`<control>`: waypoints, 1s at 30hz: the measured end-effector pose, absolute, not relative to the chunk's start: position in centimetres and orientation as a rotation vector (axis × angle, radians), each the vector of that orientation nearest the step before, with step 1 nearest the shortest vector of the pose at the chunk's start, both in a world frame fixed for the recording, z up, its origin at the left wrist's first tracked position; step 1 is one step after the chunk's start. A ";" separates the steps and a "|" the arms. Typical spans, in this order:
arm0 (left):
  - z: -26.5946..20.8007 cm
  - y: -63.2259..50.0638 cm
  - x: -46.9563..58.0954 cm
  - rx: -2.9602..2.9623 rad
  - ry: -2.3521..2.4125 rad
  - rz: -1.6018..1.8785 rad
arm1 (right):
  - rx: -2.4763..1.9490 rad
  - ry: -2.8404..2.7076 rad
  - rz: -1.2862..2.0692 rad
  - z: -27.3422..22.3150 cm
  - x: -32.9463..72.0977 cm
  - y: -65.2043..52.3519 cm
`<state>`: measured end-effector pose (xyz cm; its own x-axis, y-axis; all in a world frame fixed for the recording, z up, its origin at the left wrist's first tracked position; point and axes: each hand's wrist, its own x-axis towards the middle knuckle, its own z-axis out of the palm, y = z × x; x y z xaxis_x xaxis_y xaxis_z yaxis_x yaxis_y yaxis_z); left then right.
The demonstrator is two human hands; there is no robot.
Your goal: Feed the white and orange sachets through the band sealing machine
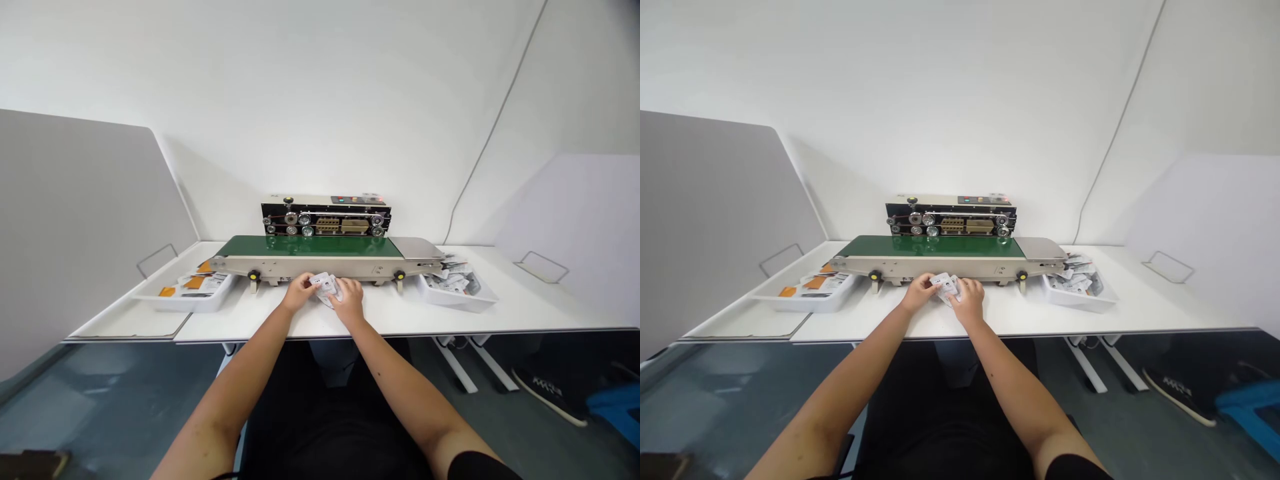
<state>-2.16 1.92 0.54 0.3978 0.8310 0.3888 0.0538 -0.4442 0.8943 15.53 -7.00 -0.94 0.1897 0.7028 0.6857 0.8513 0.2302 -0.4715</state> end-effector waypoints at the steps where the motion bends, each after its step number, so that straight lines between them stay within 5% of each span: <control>1: 0.4 2.0 -2.1 1.760 0.751 1.100 | -1.496 -1.556 -0.160 -0.9 15.6 -6.9; 11: -0.4 1.5 -2.2 2.246 0.728 0.924 | -1.371 -1.430 0.131 -0.1 15.8 -7.4; 22: -1.1 1.4 -2.3 2.401 0.706 0.769 | -1.313 -0.711 0.326 14.8 30.6 -3.0; 30: -0.5 1.0 -2.4 2.420 0.634 0.798 | -1.386 -0.762 0.604 14.9 31.7 1.7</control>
